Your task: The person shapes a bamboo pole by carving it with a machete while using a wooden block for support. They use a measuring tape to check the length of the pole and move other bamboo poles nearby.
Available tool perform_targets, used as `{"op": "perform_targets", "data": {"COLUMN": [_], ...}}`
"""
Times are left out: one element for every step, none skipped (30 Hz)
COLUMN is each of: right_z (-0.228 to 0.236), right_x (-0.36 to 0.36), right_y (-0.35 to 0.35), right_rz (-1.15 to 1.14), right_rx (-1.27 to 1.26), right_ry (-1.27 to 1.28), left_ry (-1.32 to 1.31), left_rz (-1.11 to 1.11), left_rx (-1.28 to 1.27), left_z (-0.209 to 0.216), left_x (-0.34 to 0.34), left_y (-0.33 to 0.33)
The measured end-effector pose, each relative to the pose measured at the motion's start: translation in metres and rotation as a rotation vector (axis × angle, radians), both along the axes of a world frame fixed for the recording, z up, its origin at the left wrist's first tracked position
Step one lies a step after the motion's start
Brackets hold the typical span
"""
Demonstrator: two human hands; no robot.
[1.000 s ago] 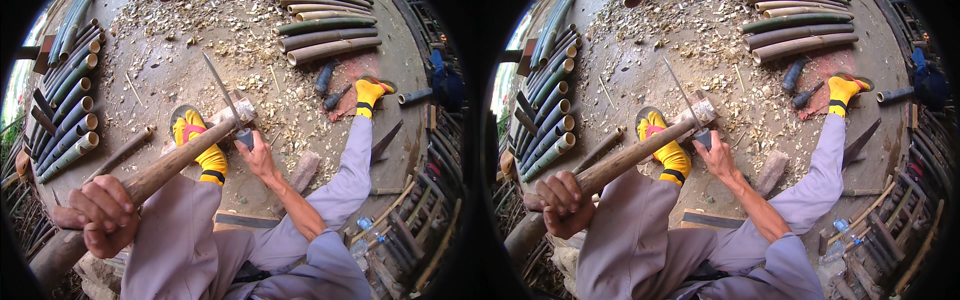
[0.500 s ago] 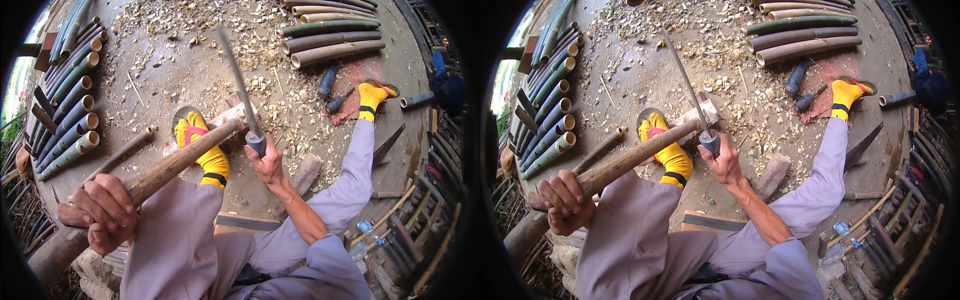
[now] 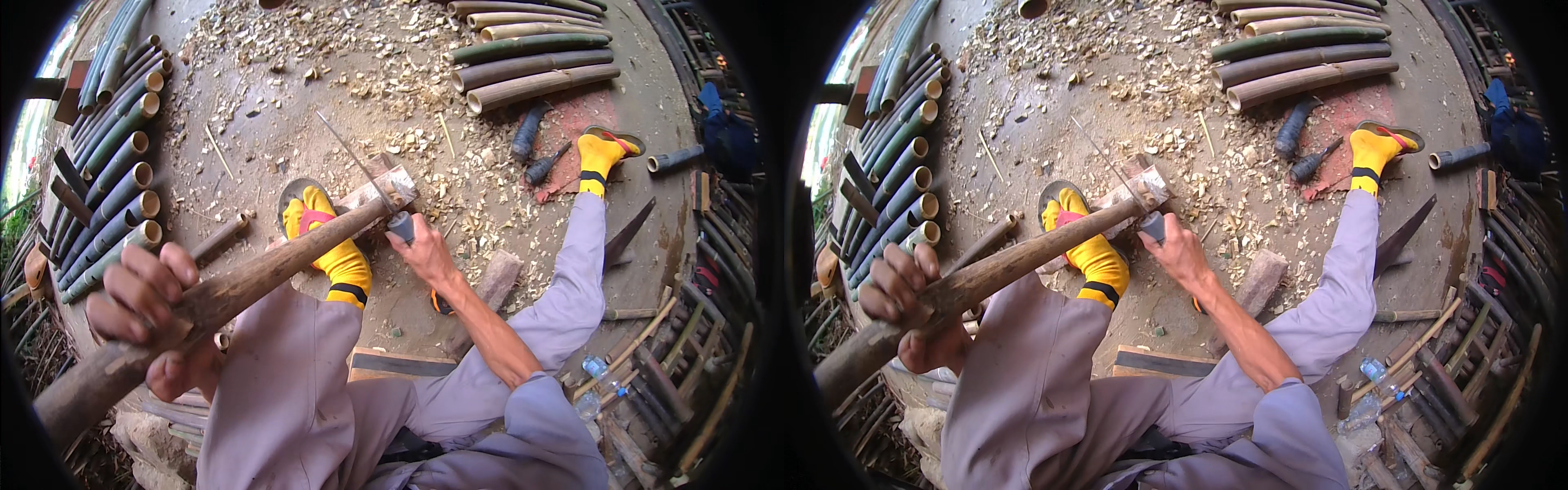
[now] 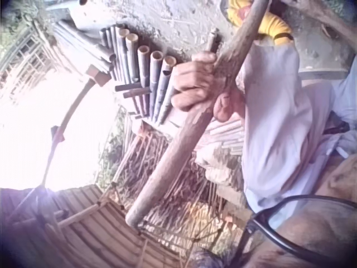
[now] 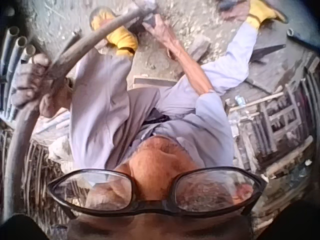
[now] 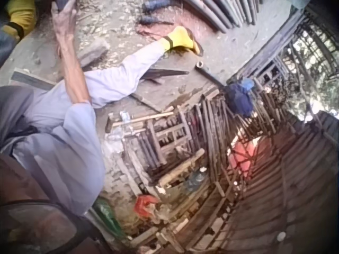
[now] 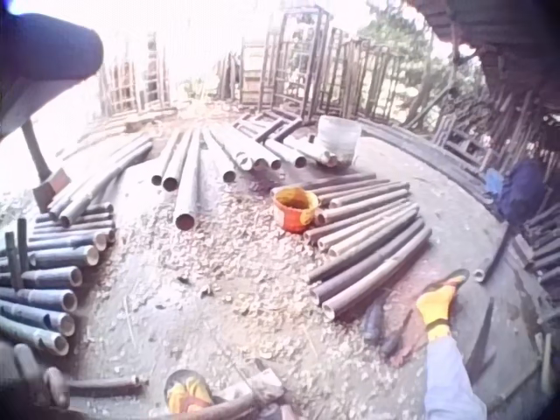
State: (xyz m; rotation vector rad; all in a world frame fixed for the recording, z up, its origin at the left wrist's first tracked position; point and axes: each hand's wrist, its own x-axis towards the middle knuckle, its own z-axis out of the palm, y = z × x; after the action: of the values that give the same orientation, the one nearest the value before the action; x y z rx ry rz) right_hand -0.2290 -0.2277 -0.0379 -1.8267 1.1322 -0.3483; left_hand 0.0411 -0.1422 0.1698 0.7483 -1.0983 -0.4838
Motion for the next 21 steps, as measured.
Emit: {"op": "perform_targets", "data": {"right_z": [-0.007, -0.009, -0.004, 0.002, 0.009, 0.014, 0.018, 0.025, 0.035, 0.049, 0.043, 0.032, 0.021, 0.005, 0.0, -0.001, -0.002, 0.011, 0.027, 0.032, 0.031], "right_x": [0.001, -0.002, 0.002, 0.005, 0.008, 0.004, 0.002, 0.002, 0.006, 0.012, 0.013, 0.01, 0.006, 0.003, 0.003, -0.001, -0.005, -0.002, 0.001, 0.004, 0.005], "right_y": [-0.007, -0.006, -0.005, -0.004, -0.003, -0.002, -0.001, 0.0, 0.001, 0.0, 0.002, 0.003, 0.004, -0.001, -0.009, -0.008, -0.006, 0.004, 0.004, 0.005, 0.006], "right_rz": [0.037, 0.033, 0.029, 0.024, 0.019, 0.001, -0.027, -0.052, -0.069, -0.063, -0.027, -0.004, 0.017, 0.074, 0.049, 0.034, 0.019, 0.015, -0.001, -0.017, -0.017], "right_rx": [0.048, 0.081, 0.117, 0.154, 0.19, 0.22, 0.112, 0.004, -0.095, -0.19, -0.181, -0.186, -0.194, 0.051, 0.027, 0.061, 0.094, 0.051, -0.008, -0.068, -0.105], "right_ry": [0.128, 0.118, 0.092, 0.067, 0.042, 0.023, -0.046, -0.114, -0.19, -0.236, -0.218, -0.193, -0.167, 0.192, 0.149, 0.106, 0.063, -0.014, -0.088, -0.162, -0.209], "left_ry": [0.103, 0.161, 0.216, 0.203, 0.253, 0.252, 0.249, 0.239, 0.22, 0.201, 0.189, 0.185, 0.183, 0.164, 0.162, 0.16, 0.159, 0.158, 0.14, 0.122, 0.108], "left_rz": [0.069, 0.217, 0.378, 0.444, 0.452, 0.493, 0.535, 0.485, 0.445, 0.405, 0.385, 0.35, 0.312, 0.306, 0.303, 0.3, 0.297, 0.33, 0.29, 0.25, 0.202], "left_rx": [0.076, 0.075, 0.09, 0.077, 0.026, 0.041, 0.056, 0.053, 0.055, 0.056, 0.056, 0.046, 0.032, 0.022, 0.021, 0.02, 0.02, 0.024, 0.004, -0.015, -0.038], "left_z": [0.006, 0.013, 0.02, 0.019, 0.02, 0.016, 0.013, 0.01, 0.012, 0.013, 0.014, 0.014, 0.015, 0.014, 0.015, 0.016, 0.016, 0.019, 0.016, 0.013, 0.012], "left_x": [-0.008, -0.018, -0.025, -0.015, -0.014, -0.013, -0.012, -0.011, -0.009, -0.008, -0.007, -0.008, -0.01, -0.012, -0.012, -0.014, -0.015, -0.016, -0.012, -0.005, -0.002], "left_y": [-0.002, -0.007, -0.004, 0.007, 0.011, 0.008, 0.005, 0.002, 0.003, 0.004, 0.007, 0.007, 0.007, 0.006, 0.006, 0.006, 0.006, 0.009, 0.01, 0.012, 0.012]}}
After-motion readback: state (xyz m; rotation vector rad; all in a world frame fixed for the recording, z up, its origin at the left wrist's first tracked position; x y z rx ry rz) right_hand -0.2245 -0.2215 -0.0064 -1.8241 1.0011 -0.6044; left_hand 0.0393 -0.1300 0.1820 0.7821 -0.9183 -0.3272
